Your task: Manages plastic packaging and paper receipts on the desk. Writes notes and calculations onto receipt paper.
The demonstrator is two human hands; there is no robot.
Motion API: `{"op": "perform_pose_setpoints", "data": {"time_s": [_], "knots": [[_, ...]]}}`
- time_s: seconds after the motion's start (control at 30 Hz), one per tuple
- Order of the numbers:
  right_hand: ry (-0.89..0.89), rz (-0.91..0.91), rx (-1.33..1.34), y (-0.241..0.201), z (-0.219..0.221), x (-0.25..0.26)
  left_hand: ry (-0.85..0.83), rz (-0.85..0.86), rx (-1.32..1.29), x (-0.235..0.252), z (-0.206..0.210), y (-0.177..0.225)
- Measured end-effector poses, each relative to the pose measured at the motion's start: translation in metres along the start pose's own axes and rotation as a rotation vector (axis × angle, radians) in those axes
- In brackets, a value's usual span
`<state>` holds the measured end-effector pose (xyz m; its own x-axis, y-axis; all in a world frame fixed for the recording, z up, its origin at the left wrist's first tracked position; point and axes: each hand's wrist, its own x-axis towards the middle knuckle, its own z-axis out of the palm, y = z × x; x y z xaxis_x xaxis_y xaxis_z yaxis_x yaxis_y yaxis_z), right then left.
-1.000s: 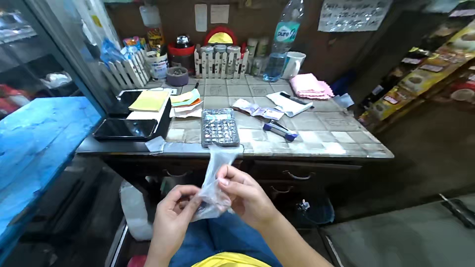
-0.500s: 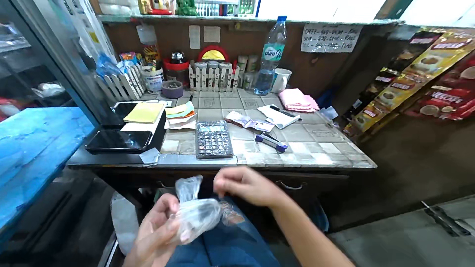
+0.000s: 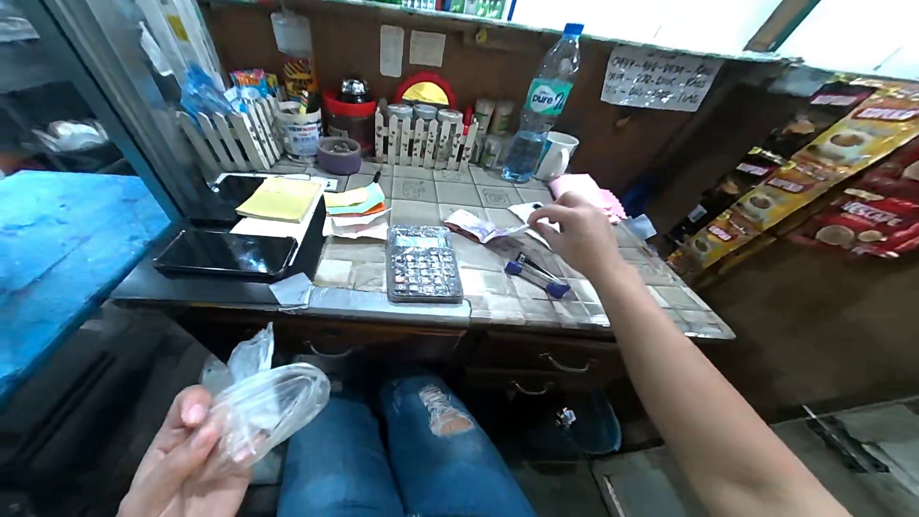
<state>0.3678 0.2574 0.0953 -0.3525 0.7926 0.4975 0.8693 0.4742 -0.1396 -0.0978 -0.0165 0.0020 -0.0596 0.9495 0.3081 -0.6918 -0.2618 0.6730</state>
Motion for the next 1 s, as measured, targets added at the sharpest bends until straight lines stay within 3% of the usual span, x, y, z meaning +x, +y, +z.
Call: {"op": "perform_pose_setpoints", "data": {"time_s": [0.23,0.33,0.5,0.7,0.83,1.0], "knots": [[-0.084,-0.058,-0.031,-0.028,0.017,0.072,0.053,-0.027,-0.029,-0.009,-0.01,-0.001],[-0.228,-0.049,0.047,-0.037,0.03,0.095,0.089,-0.019,-0.048,-0.014,-0.016,-0.002],[-0.611,0.202,0.05,-0.039,0.041,0.118,0.13,-0.015,-0.069,-0.022,-0.027,-0.008],[-0.755,0.362,0.093,-0.023,0.064,0.129,0.211,0.133,0.219,-0.021,-0.025,-0.018],[-0.725,0.454,0.203,-0.028,0.067,0.121,0.251,0.238,0.397,-0.012,-0.017,-0.022],[-0.623,0.477,0.372,-0.029,0.071,0.11,0.339,0.318,0.415,0.005,0.001,-0.031]]}}
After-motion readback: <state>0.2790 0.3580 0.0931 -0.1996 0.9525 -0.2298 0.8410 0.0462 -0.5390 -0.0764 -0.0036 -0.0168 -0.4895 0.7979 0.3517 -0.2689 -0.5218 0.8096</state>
